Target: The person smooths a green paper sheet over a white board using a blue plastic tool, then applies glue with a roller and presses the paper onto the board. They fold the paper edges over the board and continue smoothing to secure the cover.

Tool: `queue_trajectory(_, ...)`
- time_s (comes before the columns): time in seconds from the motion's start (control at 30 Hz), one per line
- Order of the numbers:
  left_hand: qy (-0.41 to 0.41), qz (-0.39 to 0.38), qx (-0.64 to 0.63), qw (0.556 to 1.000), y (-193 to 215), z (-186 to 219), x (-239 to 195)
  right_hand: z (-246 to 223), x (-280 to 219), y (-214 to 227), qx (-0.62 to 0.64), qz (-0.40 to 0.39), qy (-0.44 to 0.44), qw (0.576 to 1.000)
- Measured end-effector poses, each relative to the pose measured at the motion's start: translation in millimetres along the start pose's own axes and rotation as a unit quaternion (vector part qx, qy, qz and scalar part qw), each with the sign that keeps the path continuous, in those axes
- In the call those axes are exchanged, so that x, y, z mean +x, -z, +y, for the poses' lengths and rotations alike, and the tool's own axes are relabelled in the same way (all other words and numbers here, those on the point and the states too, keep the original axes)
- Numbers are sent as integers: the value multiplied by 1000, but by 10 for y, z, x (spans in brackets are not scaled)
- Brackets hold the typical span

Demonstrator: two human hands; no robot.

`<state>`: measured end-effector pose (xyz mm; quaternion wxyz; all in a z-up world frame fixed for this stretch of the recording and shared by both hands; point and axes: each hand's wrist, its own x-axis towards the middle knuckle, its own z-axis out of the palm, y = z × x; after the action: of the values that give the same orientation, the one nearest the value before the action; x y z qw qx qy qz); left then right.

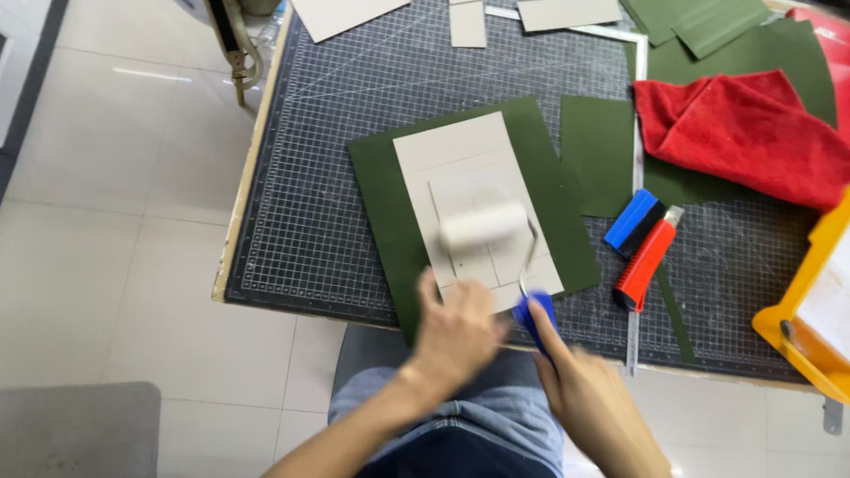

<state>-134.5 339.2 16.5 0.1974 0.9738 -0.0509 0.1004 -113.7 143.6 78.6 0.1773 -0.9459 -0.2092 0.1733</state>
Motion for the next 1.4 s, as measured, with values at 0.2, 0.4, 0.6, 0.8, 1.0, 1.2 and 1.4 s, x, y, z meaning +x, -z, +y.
queue_trajectory(0.2, 41, 41, 73, 996, 387, -536, 635, -74, -319, 100, -34, -50, -51, 997)
queue_trajectory(0.4, 65, -128, 42, 989, 46, -535, 1373, -321, -336, 177, -32, -23, -54, 998)
queue_trajectory(0.6, 56, -143, 67, 986, -115, -619, 1503, -300, -372, 185, -49, -36, -76, 995)
queue_trajectory(0.8, 38, -148, 53, 987, -77, -699, 1508, -312, -453, 254, -60, -79, -108, 989)
queue_trajectory(1.0, 36, -152, 52, 986, -76, -706, 1496, -318, -445, 161, -48, -20, -70, 996)
queue_trajectory(1.2, 37, -172, 66, 982, -16, -685, 1509, -355, -482, 249, -49, -54, -107, 992)
queue_trajectory(1.4, 35, -146, 85, 985, -84, -617, 1487, -299, -444, 116, -10, 18, -59, 998)
